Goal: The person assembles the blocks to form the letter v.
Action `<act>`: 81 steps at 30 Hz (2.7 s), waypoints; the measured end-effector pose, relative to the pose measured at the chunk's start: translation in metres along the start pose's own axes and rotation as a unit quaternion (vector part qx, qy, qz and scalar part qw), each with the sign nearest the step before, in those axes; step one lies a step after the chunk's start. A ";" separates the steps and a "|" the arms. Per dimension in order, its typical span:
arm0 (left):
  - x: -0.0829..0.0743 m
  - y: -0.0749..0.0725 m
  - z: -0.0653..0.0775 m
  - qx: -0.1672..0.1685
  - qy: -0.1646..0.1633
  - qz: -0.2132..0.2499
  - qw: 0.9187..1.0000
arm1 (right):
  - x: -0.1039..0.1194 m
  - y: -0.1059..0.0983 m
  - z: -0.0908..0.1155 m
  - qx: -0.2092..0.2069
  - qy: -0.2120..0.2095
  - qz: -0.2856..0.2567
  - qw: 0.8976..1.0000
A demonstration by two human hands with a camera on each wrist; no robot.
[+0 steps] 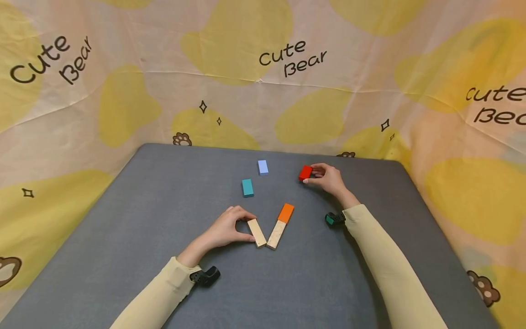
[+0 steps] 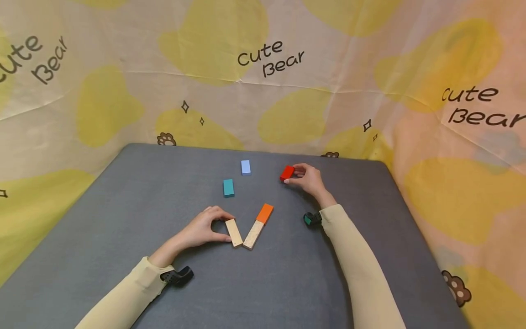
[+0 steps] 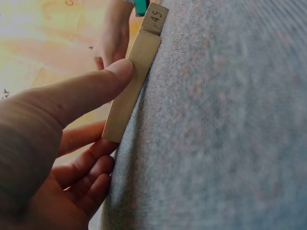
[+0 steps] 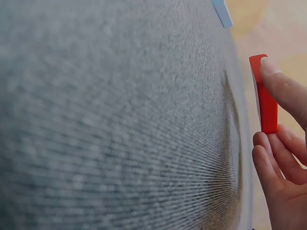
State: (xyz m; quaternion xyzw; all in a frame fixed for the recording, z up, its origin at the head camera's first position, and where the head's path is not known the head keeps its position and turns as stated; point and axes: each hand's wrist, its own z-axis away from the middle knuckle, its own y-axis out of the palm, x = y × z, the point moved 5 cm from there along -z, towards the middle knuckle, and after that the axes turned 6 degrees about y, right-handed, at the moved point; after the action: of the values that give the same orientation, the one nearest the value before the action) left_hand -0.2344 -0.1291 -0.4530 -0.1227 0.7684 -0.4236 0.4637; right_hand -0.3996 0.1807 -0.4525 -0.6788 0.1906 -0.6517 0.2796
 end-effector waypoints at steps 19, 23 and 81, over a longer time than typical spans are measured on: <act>0.001 0.001 0.000 -0.004 0.006 -0.002 1.000 | 0.010 -0.001 0.017 0.005 -0.019 0.005 1.000; 0.002 0.001 0.001 -0.004 0.006 -0.003 1.000 | 0.011 -0.001 0.021 0.011 -0.021 0.013 1.000; -0.001 0.001 -0.001 -0.003 -0.001 -0.005 1.000 | 0.019 0.008 0.059 0.022 -0.046 0.020 0.999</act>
State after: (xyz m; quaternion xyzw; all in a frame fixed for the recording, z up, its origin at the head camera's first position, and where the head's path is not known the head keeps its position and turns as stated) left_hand -0.2345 -0.1272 -0.4523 -0.1284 0.7683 -0.4236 0.4624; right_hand -0.3389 0.1705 -0.4429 -0.6980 0.1766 -0.6181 0.3155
